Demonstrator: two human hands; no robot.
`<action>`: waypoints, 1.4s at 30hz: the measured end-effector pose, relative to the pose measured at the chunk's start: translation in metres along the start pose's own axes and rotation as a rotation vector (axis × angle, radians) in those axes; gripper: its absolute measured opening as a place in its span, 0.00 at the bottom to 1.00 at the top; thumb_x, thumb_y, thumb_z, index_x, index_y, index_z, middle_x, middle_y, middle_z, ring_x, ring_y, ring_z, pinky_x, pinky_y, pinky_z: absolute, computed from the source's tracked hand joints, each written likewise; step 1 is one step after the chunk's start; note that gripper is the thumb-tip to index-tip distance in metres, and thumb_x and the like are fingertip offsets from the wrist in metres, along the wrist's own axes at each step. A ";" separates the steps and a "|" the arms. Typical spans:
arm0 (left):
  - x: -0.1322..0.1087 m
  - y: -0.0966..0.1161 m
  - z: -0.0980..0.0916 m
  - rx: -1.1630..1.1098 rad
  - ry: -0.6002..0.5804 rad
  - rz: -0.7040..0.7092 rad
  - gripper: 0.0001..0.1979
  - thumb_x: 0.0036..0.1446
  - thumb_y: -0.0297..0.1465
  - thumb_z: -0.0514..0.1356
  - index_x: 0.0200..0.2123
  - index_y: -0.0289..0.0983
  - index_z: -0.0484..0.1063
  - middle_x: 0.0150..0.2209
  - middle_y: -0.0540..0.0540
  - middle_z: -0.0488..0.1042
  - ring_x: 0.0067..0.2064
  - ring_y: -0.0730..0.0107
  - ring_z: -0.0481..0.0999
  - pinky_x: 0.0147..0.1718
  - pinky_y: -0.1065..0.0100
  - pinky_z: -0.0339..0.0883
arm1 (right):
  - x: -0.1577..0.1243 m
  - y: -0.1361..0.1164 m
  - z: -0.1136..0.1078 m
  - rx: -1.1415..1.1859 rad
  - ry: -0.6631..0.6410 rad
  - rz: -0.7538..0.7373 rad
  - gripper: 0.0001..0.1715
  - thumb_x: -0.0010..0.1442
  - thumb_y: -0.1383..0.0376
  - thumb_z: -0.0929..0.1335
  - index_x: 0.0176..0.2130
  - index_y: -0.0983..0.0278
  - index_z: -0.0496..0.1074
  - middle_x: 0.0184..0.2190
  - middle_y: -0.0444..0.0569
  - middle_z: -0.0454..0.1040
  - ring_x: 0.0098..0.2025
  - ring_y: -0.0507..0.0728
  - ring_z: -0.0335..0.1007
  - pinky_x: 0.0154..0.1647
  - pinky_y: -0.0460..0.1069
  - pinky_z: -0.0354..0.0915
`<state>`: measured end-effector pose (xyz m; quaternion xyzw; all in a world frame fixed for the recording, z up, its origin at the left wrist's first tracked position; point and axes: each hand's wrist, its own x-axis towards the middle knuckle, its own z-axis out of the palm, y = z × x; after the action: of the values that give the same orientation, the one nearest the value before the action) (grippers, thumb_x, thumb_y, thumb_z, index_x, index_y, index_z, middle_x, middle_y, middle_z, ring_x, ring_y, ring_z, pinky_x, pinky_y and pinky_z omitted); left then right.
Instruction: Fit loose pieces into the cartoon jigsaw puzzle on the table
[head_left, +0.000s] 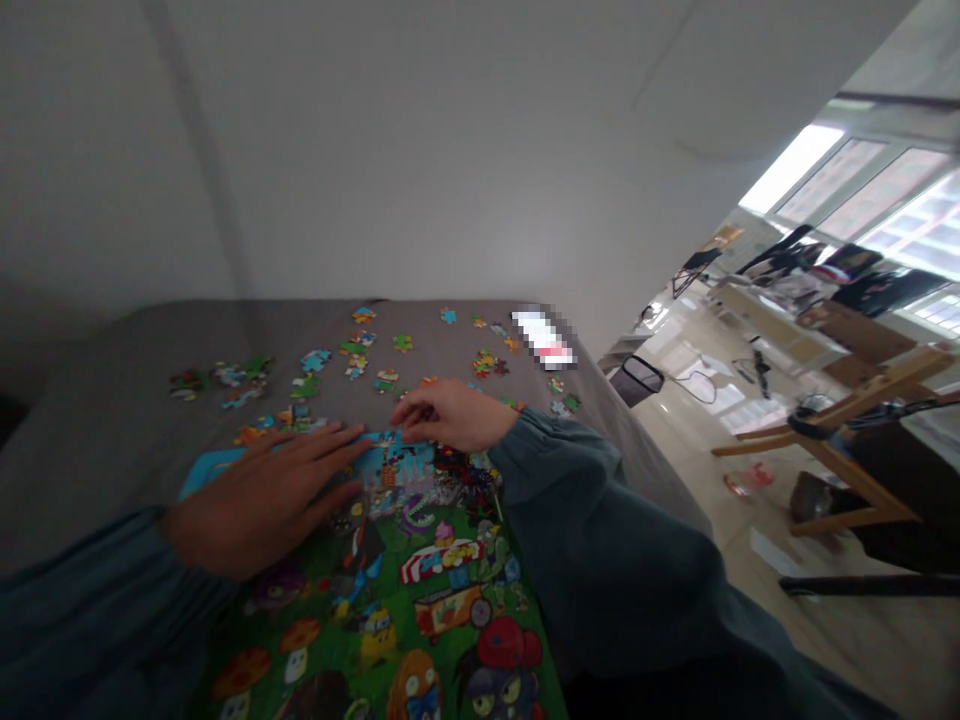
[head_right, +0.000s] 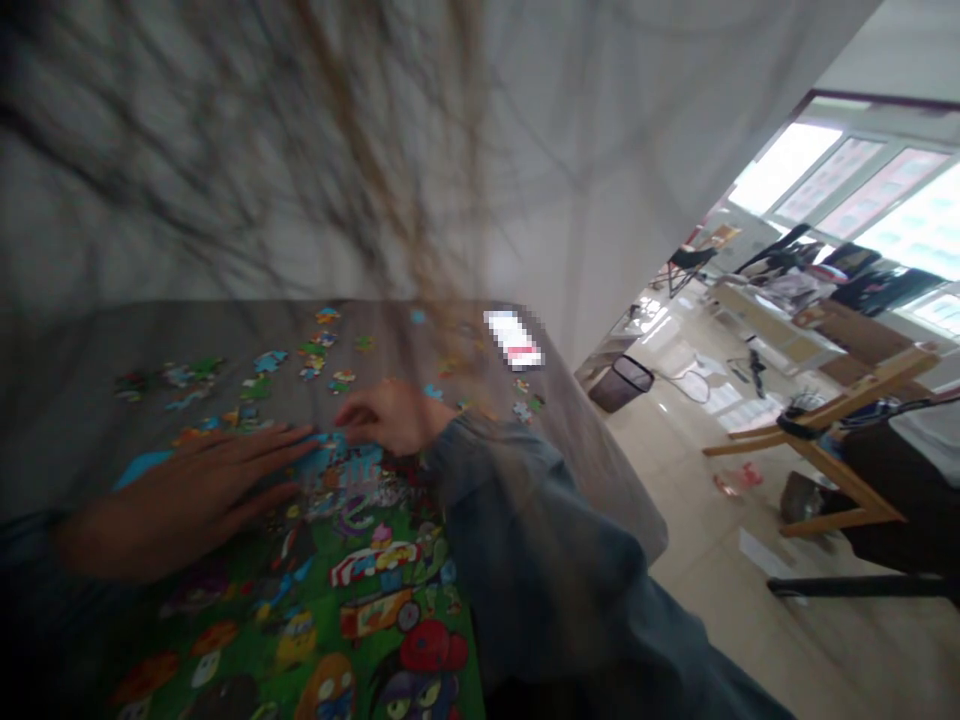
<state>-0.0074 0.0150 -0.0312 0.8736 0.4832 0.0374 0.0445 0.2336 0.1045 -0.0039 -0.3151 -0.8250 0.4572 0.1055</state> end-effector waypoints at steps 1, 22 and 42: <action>0.000 -0.002 0.000 -0.021 -0.007 0.011 0.24 0.70 0.42 0.47 0.63 0.43 0.68 0.65 0.45 0.69 0.63 0.47 0.71 0.59 0.43 0.66 | 0.005 0.000 0.001 -0.009 -0.025 0.014 0.08 0.60 0.74 0.72 0.42 0.68 0.76 0.36 0.50 0.81 0.38 0.52 0.78 0.41 0.47 0.72; 0.010 0.025 0.007 -0.055 0.021 0.069 0.28 0.68 0.51 0.45 0.60 0.48 0.73 0.61 0.44 0.75 0.64 0.47 0.70 0.59 0.44 0.66 | -0.031 0.039 0.005 -0.557 0.190 -0.336 0.12 0.66 0.64 0.68 0.46 0.67 0.79 0.45 0.57 0.78 0.49 0.59 0.70 0.55 0.56 0.64; 0.008 0.017 0.024 0.022 0.128 0.054 0.27 0.69 0.51 0.42 0.66 0.55 0.64 0.68 0.45 0.66 0.67 0.42 0.65 0.57 0.39 0.65 | -0.038 0.024 0.019 -0.664 0.135 -0.452 0.15 0.66 0.58 0.68 0.43 0.60 0.83 0.43 0.51 0.77 0.47 0.59 0.64 0.51 0.55 0.61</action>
<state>0.0141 0.0121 -0.0533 0.8827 0.4615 0.0889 0.0029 0.2650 0.0769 -0.0304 -0.1722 -0.9675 0.1095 0.1496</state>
